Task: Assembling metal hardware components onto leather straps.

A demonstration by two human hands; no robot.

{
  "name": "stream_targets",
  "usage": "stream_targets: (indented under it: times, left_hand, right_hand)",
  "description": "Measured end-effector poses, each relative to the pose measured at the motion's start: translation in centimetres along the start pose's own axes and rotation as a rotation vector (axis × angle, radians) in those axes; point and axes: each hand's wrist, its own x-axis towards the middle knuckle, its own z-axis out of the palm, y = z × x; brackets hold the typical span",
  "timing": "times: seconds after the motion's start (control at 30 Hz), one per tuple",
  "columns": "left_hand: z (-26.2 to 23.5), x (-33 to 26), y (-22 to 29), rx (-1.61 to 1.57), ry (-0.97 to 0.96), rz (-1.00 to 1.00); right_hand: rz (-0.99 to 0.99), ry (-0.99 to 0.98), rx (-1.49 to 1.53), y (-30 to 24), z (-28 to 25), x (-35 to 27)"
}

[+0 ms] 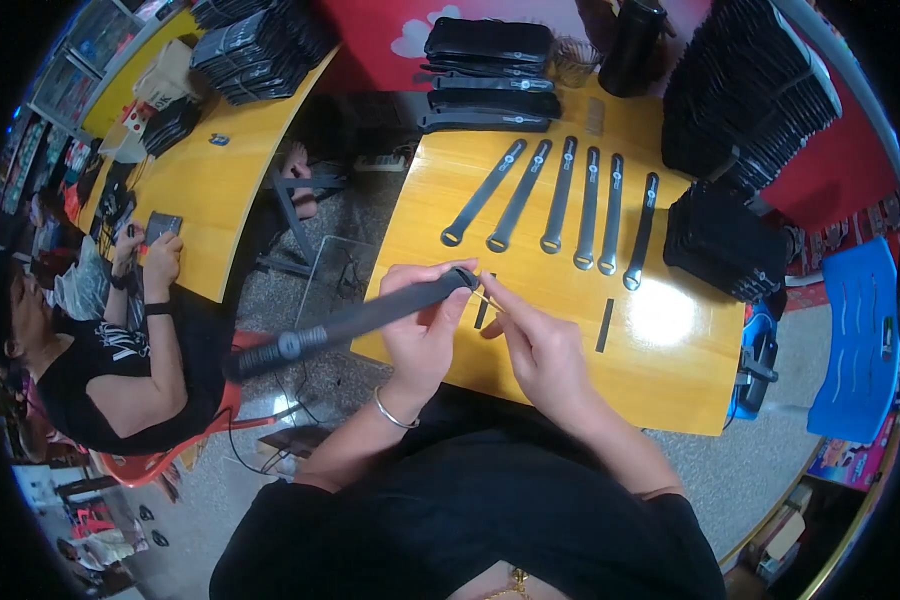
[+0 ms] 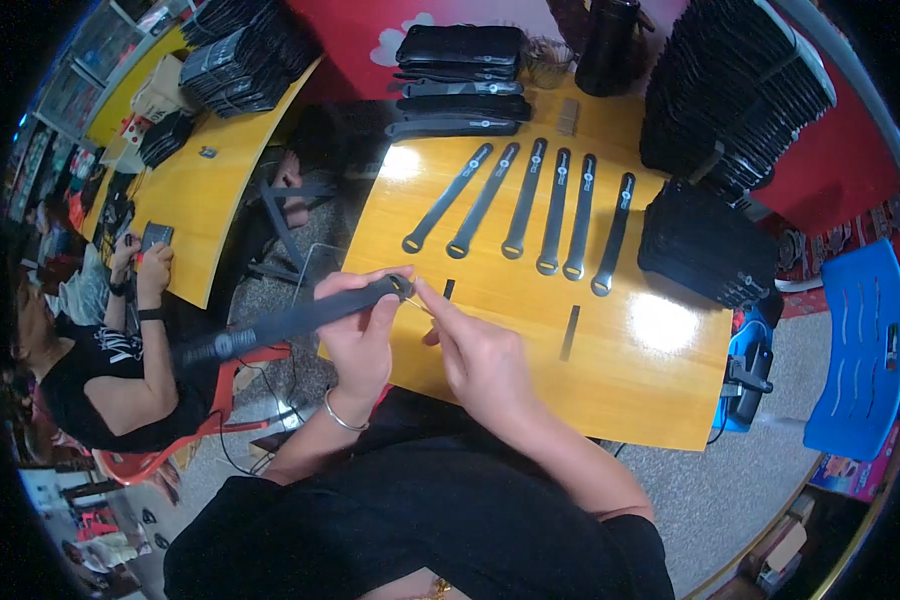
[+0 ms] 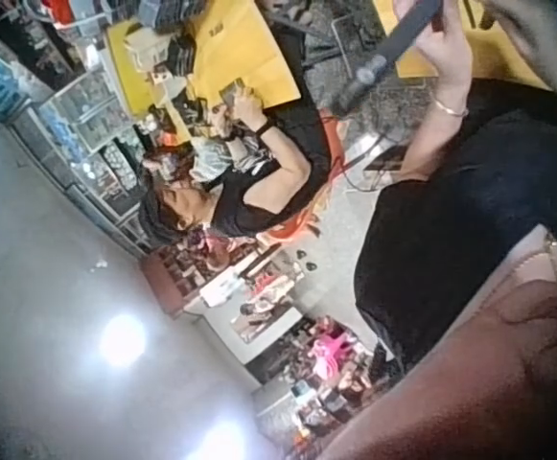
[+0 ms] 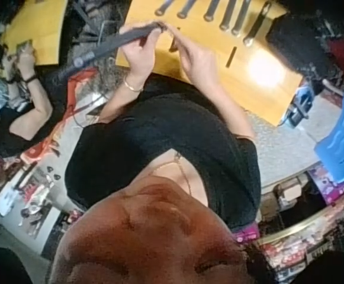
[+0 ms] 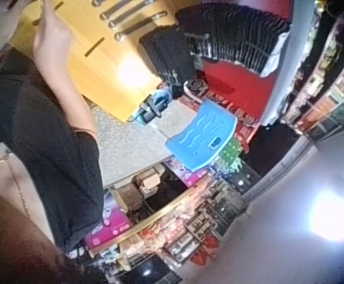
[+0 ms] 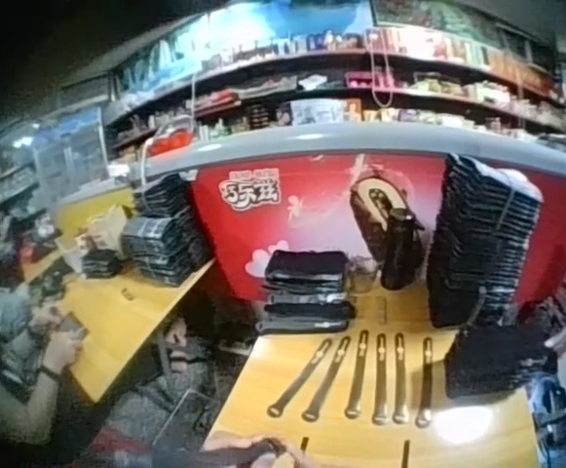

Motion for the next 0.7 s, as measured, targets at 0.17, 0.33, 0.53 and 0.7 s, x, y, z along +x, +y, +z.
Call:
stream_targets:
  times: [0.17, 0.33, 0.53, 0.7]
  left_hand:
    - [-0.1, 0.5, 0.0, 0.210, -0.047, 0.202]
    - [-0.6, 1.1, 0.3, 0.331, -0.070, 0.266]
    - [-0.5, 0.9, -0.2, 0.269, -0.039, 0.204]
    - [1.2, 1.0, 0.6, -0.175, 0.143, -0.250]
  right_hand:
    - [0.492, -0.139, 0.868, -0.6, 0.5, 0.3]
    - [0.372, -0.044, 0.717, -0.9, 1.3, 1.4]
    - [0.152, 0.018, 0.379, -0.5, 1.7, 1.9]
    - [0.190, 0.064, 0.397, 0.6, 2.7, 1.9]
